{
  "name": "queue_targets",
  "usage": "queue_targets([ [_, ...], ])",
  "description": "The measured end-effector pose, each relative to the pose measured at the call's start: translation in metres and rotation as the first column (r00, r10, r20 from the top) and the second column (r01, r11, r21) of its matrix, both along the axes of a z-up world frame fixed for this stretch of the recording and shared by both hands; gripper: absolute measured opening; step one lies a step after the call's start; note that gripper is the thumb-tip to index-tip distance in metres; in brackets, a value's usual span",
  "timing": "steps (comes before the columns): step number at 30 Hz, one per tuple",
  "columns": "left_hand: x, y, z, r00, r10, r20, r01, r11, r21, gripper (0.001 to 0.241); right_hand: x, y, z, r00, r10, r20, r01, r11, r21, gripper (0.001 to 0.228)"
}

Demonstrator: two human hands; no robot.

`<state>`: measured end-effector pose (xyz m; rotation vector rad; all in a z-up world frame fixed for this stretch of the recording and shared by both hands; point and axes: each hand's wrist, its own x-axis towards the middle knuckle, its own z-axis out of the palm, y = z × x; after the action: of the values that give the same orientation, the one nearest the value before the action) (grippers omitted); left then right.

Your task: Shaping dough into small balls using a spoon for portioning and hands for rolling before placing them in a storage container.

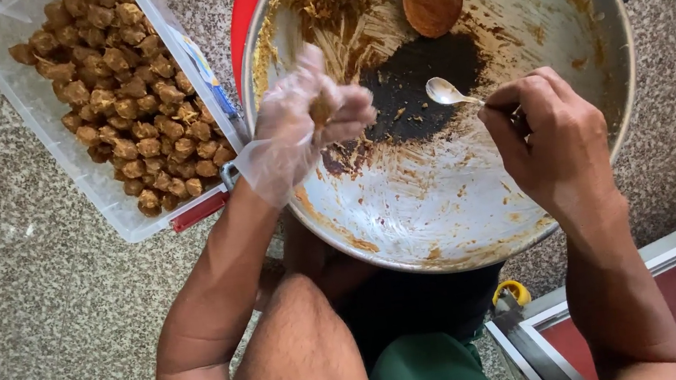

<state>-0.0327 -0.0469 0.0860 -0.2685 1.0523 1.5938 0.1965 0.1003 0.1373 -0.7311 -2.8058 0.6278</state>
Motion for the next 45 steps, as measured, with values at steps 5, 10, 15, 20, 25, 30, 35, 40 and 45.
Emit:
queue_targets([
  [5,0.004,-0.001,-0.027,0.999,0.042,0.03,-0.048,0.963,0.265,0.018,0.0,0.0,0.0,1.0,0.007,-0.008,-0.007,1.0,-0.001,0.012],
  [10,0.003,-0.001,-0.033,0.99,0.11,-0.083,-0.088,0.967,0.24,0.024,0.001,0.002,-0.003,1.0,0.012,-0.001,-0.012,1.0,0.003,0.012],
  [15,0.003,-0.007,-0.025,0.955,0.085,-0.285,-0.001,0.959,0.283,0.033,0.001,0.002,-0.003,1.0,0.007,0.006,-0.007,1.0,0.005,0.012],
  [20,0.004,-0.009,0.002,0.868,-0.013,-0.497,0.127,0.972,0.196,0.031,0.0,0.0,0.0,1.0,0.002,0.012,-0.002,1.0,-0.006,0.013],
  [25,0.001,-0.012,0.002,0.904,-0.147,-0.402,0.21,0.971,0.117,0.013,0.0,-0.001,-0.002,0.999,0.014,0.028,-0.014,1.0,0.006,0.011],
  [30,-0.002,-0.012,-0.004,0.99,-0.088,-0.113,0.122,0.931,0.344,0.05,0.001,0.0,-0.005,0.999,0.032,0.005,-0.032,0.999,0.017,0.012],
  [35,0.001,-0.008,-0.005,0.998,0.014,0.055,-0.028,0.961,0.274,0.019,-0.004,-0.004,0.001,0.999,0.044,0.008,-0.044,0.999,-0.008,0.012],
  [40,0.003,-0.01,-0.02,0.99,-0.016,-0.141,0.04,0.985,0.17,0.047,-0.008,-0.008,0.003,0.998,0.062,-0.003,-0.062,0.998,-0.006,0.01],
  [45,-0.002,-0.017,0.001,0.917,-0.011,-0.399,0.108,0.969,0.22,0.024,-0.013,-0.015,0.01,0.999,0.049,0.012,-0.049,0.999,-0.007,0.011],
])
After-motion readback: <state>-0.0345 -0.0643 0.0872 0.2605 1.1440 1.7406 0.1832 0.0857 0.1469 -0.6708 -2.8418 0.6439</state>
